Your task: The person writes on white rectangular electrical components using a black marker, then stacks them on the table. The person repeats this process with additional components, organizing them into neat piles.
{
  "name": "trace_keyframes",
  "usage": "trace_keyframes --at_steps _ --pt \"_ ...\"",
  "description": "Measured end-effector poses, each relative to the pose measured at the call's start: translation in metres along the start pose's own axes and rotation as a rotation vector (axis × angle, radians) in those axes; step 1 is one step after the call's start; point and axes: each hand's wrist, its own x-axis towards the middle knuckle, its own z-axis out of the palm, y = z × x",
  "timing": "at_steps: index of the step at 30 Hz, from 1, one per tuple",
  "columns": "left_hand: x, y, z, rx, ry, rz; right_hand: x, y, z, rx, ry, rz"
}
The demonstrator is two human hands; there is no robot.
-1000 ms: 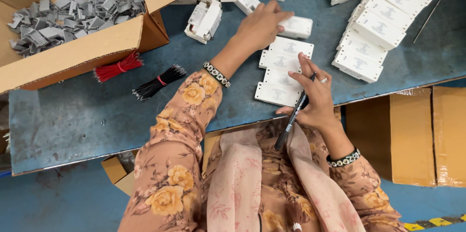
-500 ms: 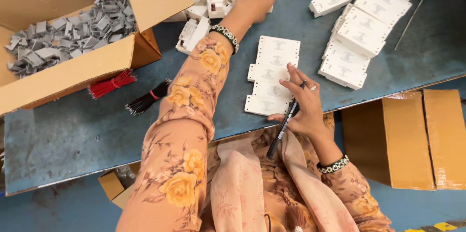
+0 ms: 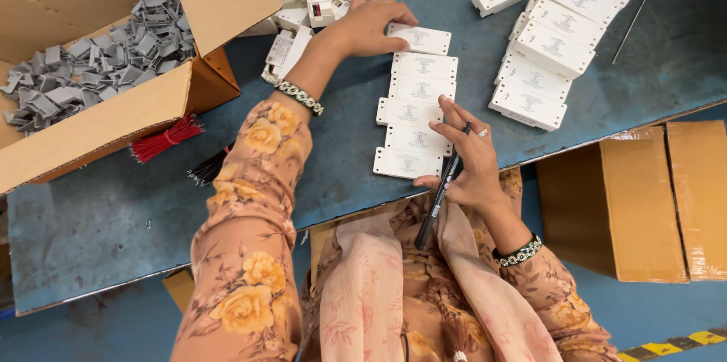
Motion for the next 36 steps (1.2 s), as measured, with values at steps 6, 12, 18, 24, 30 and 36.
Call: trace_keyframes --at_steps 6,12,18,24,30,36 --pt "-0.028 -0.013 -0.032 0.427 -0.010 0.005 -0.001 0.000 0.000 -0.026 -0.006 0.010" --pt "-0.034 -0.007 -0.039 0.724 0.041 0.105 0.001 -0.003 0.001 -0.029 -0.005 0.005" --pt "0.004 -0.010 -0.061 0.117 0.251 -0.026 -0.001 -0.003 0.001 -0.017 -0.011 0.028" --pt "0.022 -0.012 -0.004 -0.192 0.280 0.122 0.000 -0.004 0.002 -0.017 0.005 0.029" --pt "0.013 -0.023 0.009 -0.174 0.167 0.032 0.000 -0.002 0.000 -0.007 -0.015 0.008" --pt "0.019 0.028 0.032 -0.076 0.173 -0.056 0.005 -0.005 -0.002 -0.022 -0.031 -0.008"
